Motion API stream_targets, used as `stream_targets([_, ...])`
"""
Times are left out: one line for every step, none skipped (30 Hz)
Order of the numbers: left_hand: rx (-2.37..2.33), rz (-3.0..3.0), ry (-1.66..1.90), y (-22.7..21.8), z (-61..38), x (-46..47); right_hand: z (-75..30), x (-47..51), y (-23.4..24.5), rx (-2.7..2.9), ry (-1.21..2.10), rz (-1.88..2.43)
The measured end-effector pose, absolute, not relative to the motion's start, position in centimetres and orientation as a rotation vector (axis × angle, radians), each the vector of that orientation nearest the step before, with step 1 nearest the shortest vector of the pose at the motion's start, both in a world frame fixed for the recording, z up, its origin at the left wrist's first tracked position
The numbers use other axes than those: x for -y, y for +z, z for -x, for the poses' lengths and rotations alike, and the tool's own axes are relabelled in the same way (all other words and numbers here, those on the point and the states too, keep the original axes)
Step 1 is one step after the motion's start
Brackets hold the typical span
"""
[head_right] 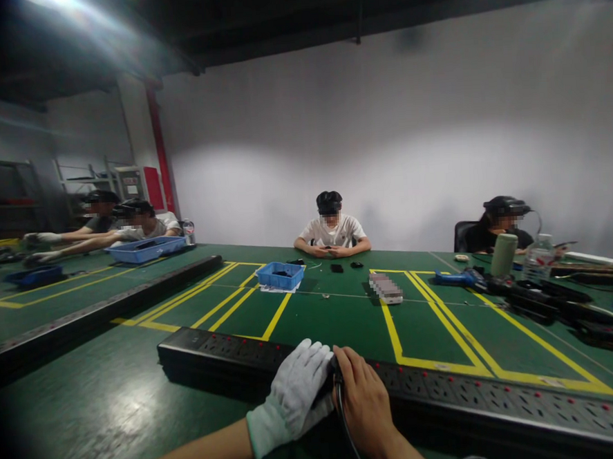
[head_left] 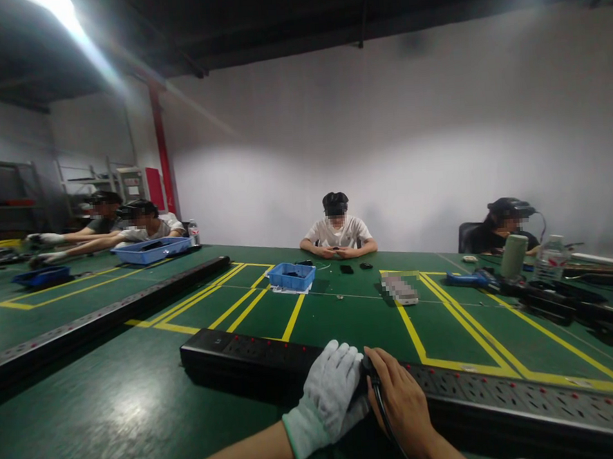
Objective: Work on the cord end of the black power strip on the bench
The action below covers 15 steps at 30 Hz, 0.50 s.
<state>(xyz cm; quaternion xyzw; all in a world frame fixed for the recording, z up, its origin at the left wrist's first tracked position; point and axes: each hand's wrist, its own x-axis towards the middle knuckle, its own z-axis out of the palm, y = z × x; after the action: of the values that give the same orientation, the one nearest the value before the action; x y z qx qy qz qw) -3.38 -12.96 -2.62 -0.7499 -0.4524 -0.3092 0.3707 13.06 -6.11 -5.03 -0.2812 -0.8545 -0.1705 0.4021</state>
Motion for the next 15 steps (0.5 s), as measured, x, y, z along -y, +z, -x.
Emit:
stream_targets([1.169,1.929,-0.789,-2.64,3.38,12.97,-13.06,6.14,-4.98,2.16,-0.432,0.713])
stream_targets([1.176,1.934,-0.786,-2.66,3.37,12.97,-13.07,6.15,-4.95,2.159,-0.435,0.713])
stream_targets([1.183,1.938,-0.785,-2.68,3.36,12.98,-13.08,6.16,-4.93,2.16,-0.437,0.713])
stream_targets([1.187,1.94,-0.785,-2.69,3.35,12.98,-13.1,6.15,-4.93,2.161,-0.438,0.712])
stream_targets([1.19,1.939,-0.787,-2.7,3.34,12.97,-13.11,6.13,-4.94,2.161,-0.439,0.71])
stream_targets([1.19,1.939,-0.788,-2.71,3.34,12.97,-13.13,6.11,-4.97,2.162,-0.438,0.709])
stream_targets([1.189,1.939,-0.787,-2.71,3.34,12.97,-13.14,6.08,-5.0,2.162,-0.437,0.707])
stream_targets([1.19,1.938,-0.786,-2.72,3.35,12.97,-13.15,6.05,-5.03,2.162,-0.436,0.705])
stream_targets([1.193,1.94,-0.781,-2.72,3.37,12.97,-13.15,6.03,-5.06,2.162,-0.436,0.705])
stream_targets([1.194,1.942,-0.776,-2.72,3.38,12.97,-13.15,6.02,-5.07,2.161,-0.437,0.705])
stream_targets([1.197,1.946,-0.77,-2.73,3.4,12.97,-13.15,6.03,-5.08,2.161,-0.438,0.707])
stream_targets([1.199,1.948,-0.768,-2.73,3.42,12.96,-13.15,6.05,-5.06,2.164,-0.438,0.707])
stream_targets([1.194,1.946,-0.771,-2.75,3.44,12.95,-13.15,6.07,-5.04,2.167,-0.436,0.708])
stream_targets([1.184,1.942,-0.78,-2.77,3.45,12.93,-13.15,6.1,-5.02,2.17,-0.436,0.708])
stream_targets([1.175,1.935,-0.791,-2.81,3.47,12.9,-13.16,6.13,-5.0,2.171,-0.435,0.708])
